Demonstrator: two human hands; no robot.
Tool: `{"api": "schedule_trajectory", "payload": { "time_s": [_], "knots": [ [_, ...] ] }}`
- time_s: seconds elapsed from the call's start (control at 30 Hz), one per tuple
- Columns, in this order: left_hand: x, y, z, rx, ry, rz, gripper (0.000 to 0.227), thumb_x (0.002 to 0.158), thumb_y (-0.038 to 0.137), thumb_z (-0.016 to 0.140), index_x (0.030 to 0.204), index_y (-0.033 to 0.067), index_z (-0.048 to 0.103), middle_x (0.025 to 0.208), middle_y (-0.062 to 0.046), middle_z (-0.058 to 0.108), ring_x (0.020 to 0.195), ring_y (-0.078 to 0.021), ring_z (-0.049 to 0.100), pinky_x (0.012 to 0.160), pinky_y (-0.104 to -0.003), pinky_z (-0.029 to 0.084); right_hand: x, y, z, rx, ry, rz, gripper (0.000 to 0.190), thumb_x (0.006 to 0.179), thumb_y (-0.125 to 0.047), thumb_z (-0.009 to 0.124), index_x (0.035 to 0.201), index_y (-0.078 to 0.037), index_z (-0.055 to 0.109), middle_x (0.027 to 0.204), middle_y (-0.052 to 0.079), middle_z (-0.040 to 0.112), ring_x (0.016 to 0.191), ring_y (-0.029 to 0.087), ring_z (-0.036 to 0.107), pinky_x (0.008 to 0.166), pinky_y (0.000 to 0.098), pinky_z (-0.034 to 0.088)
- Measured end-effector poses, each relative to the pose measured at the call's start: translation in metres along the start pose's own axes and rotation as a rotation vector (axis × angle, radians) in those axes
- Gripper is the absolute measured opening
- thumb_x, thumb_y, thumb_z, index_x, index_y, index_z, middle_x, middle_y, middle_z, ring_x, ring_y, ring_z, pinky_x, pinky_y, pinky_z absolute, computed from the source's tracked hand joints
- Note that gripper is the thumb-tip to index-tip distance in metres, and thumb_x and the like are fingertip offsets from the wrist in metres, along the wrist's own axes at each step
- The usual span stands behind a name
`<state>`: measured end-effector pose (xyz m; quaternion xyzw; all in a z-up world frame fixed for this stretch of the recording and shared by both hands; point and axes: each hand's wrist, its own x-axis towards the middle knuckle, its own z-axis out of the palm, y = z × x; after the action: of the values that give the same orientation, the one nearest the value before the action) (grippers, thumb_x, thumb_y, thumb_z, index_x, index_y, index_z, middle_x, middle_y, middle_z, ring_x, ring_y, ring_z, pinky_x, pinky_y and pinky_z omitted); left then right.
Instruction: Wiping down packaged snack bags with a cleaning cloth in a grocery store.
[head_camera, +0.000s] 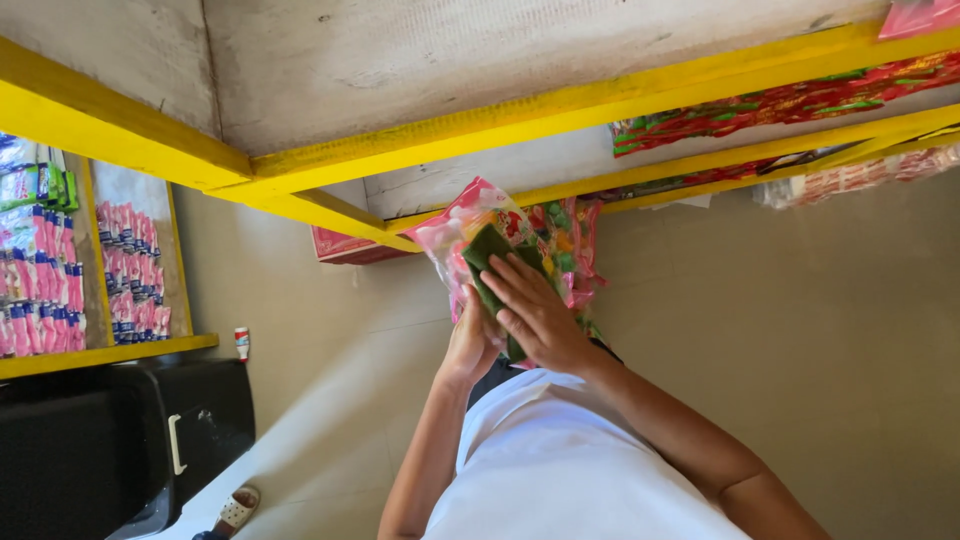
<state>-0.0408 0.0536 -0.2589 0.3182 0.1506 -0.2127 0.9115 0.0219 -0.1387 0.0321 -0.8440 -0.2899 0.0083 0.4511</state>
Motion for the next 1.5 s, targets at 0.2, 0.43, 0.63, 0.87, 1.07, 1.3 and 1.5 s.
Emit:
{"api": "schedule_trajectory", "payload": {
  "time_s": [0.2, 0.43, 0.63, 0.87, 1.07, 1.3, 1.5],
  "knots": [
    [-0.065, 0.109, 0.213, 0.053, -0.043, -0.014, 0.071, 0.103, 0.056, 0.041, 0.151, 0.0029, 0.041, 0.133, -0.024, 0.060, 0.122, -0.0370, 0.061, 0.099, -0.057, 0.052, 0.006, 0.044, -0.007, 0.411, 0.032, 0.436, 0.066, 0.112, -0.051, 0.026, 0.165, -0.011, 0.024, 0.166, 0.028, 0.019, 0.151, 0.053, 0.008, 0.123, 0.0631, 0.007],
    [-0.073, 0.119, 0.224, 0.108, -0.120, -0.048, 0.075, 0.103, 0.059, 0.038, 0.147, -0.0009, 0.046, 0.133, -0.027, 0.061, 0.122, -0.0372, 0.061, 0.100, -0.057, 0.050, 0.029, 0.040, -0.027, 0.690, 0.113, 0.706, 0.081, 0.103, -0.062, 0.044, 0.158, -0.004, 0.036, 0.161, 0.033, 0.028, 0.151, 0.050, 0.022, 0.127, 0.0563, 0.012],
    [-0.072, 0.133, 0.232, -0.061, -0.134, -0.116, 0.074, 0.102, 0.058, 0.042, 0.148, 0.0002, 0.047, 0.139, -0.024, 0.058, 0.125, -0.0387, 0.060, 0.104, -0.059, 0.047, 0.003, 0.105, -0.022, 0.755, 0.196, 0.712, 0.050, 0.105, -0.041, 0.051, 0.143, -0.010, 0.062, 0.151, 0.017, 0.053, 0.145, 0.034, 0.043, 0.125, 0.0465, 0.027],
    [-0.051, 0.130, 0.219, 0.071, 0.146, -0.114, 0.052, 0.092, 0.030, 0.073, 0.136, 0.0121, 0.051, 0.115, -0.018, 0.066, 0.098, -0.0350, 0.070, 0.079, -0.054, 0.061, 0.006, 0.112, -0.046, 0.328, 0.035, 0.718, 0.053, 0.101, -0.058, 0.053, 0.131, -0.019, 0.072, 0.129, 0.016, 0.069, 0.126, 0.038, 0.059, 0.109, 0.0498, 0.043],
    [-0.041, 0.125, 0.219, -0.076, 0.260, -0.177, 0.050, 0.088, 0.030, 0.074, 0.131, 0.0077, 0.060, 0.113, -0.023, 0.070, 0.098, -0.0419, 0.072, 0.081, -0.060, 0.059, 0.028, 0.053, -0.057, 0.027, 0.100, 0.674, 0.054, 0.103, -0.061, 0.047, 0.134, -0.021, 0.065, 0.118, 0.019, 0.070, 0.116, 0.042, 0.064, 0.099, 0.0547, 0.049],
    [-0.041, 0.138, 0.175, -0.092, 0.132, -0.294, 0.051, 0.094, 0.042, 0.062, 0.127, 0.0034, 0.067, 0.122, -0.022, 0.069, 0.113, -0.0404, 0.067, 0.098, -0.060, 0.051, 0.035, -0.009, -0.020, -0.190, 0.121, 0.195, 0.048, 0.108, -0.034, 0.046, 0.153, -0.017, 0.051, 0.152, 0.019, 0.050, 0.143, 0.047, 0.039, 0.115, 0.0612, 0.031],
    [-0.046, 0.135, 0.193, -0.050, 0.043, -0.180, 0.048, 0.098, 0.030, 0.057, 0.140, 0.0071, 0.053, 0.130, -0.025, 0.063, 0.117, -0.0429, 0.064, 0.098, -0.062, 0.051, 0.030, -0.045, 0.024, -0.417, 0.104, -0.109, 0.044, 0.107, -0.046, 0.044, 0.141, -0.026, 0.062, 0.157, 0.002, 0.050, 0.149, 0.029, 0.039, 0.121, 0.0480, 0.024]
  ]
}}
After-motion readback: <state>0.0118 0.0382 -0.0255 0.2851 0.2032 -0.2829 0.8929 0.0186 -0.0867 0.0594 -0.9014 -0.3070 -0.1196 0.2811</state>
